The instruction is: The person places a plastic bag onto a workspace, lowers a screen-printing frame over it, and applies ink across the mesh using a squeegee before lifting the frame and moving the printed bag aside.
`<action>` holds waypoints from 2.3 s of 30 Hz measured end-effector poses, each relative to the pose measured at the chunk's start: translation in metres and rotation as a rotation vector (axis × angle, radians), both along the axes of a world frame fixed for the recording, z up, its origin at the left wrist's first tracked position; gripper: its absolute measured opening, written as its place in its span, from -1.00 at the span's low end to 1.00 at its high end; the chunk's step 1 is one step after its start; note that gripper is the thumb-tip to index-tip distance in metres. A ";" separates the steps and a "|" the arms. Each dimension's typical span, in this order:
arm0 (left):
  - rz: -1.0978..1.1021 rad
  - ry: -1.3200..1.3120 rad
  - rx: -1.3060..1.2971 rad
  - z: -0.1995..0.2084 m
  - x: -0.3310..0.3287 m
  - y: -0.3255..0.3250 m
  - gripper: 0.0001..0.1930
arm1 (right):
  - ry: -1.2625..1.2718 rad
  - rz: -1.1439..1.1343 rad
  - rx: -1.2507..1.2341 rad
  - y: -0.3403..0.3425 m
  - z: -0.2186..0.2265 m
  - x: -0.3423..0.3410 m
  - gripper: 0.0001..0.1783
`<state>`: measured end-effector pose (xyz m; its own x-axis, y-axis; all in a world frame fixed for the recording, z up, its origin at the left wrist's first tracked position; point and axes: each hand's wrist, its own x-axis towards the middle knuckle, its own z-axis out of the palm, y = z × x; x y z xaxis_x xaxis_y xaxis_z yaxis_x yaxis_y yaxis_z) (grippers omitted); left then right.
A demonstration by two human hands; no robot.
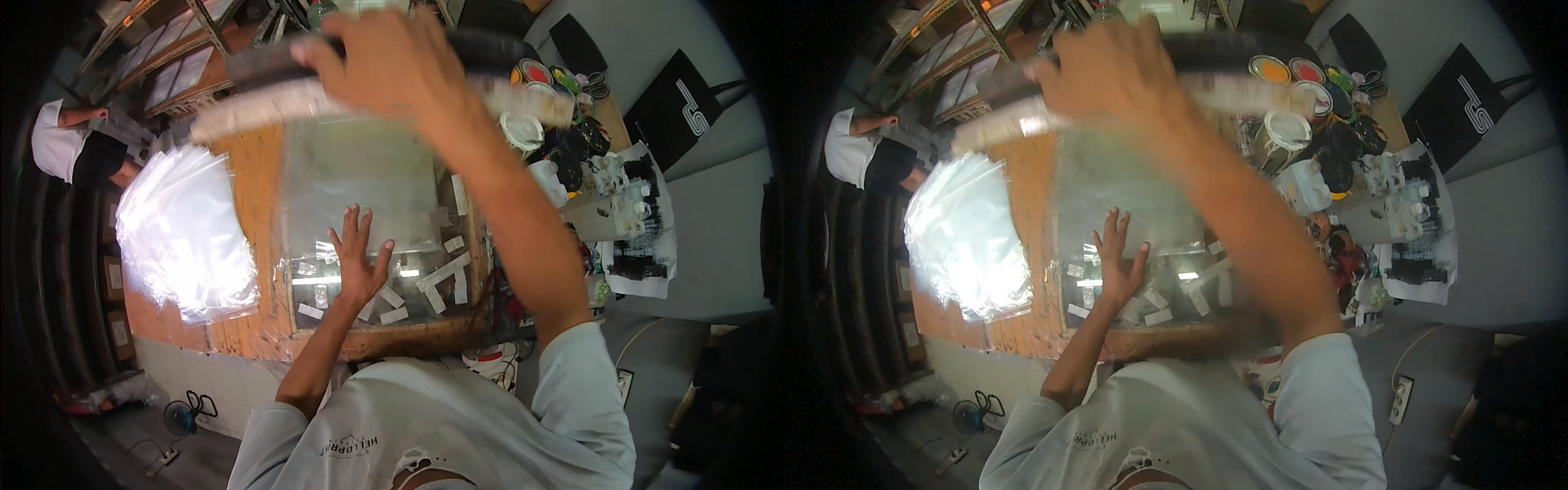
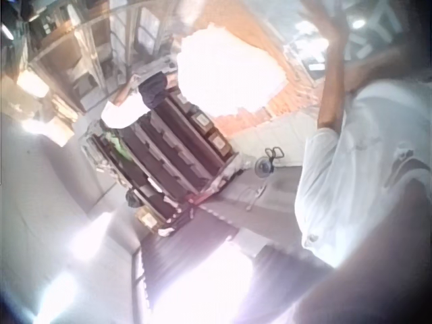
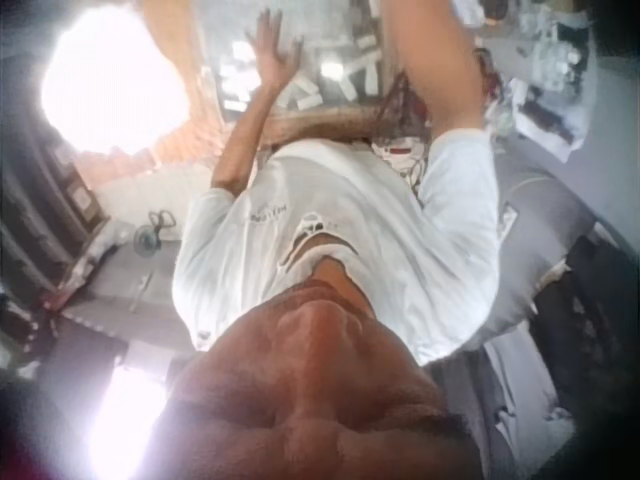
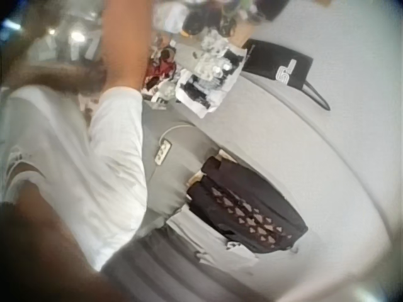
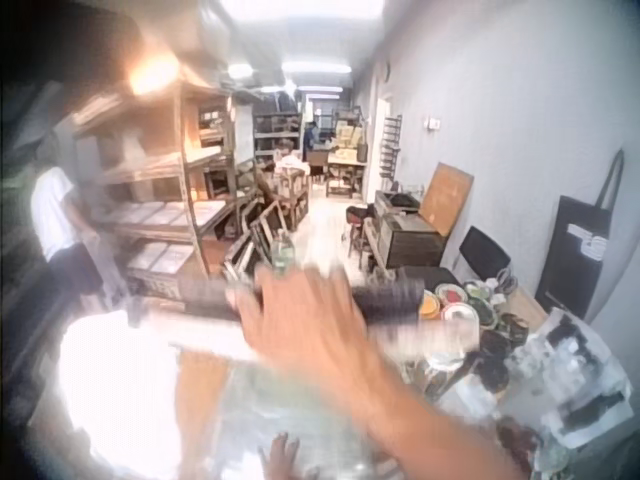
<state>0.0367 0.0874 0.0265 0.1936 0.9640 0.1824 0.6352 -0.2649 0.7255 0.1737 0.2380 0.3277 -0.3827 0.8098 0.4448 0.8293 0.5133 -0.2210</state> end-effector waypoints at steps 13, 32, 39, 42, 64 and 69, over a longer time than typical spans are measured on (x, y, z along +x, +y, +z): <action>0.688 -1.435 -1.010 -0.011 -0.032 -0.076 -0.24 | -0.191 -0.119 -0.259 -0.139 -0.290 -0.024 -0.16; 0.771 -1.331 -1.036 -0.024 -0.029 -0.079 -0.39 | -0.125 -0.176 -0.158 0.037 -0.338 -0.008 -0.18; 0.803 -1.393 -1.023 -0.021 -0.031 -0.082 -0.61 | -0.154 -0.139 -0.174 0.140 -0.335 0.011 -0.11; 0.815 -1.394 -1.011 -0.017 -0.031 -0.081 -0.62 | -0.094 -0.156 -0.264 0.150 -0.330 0.010 -0.13; 0.477 -1.595 -0.670 0.079 -0.047 -0.052 -0.82 | -0.126 -0.137 -0.077 -0.155 -0.181 -0.034 -0.33; 0.101 -1.612 -0.376 0.114 -0.058 -0.010 -0.78 | -0.036 -0.099 0.098 -0.102 -0.105 -0.025 -0.31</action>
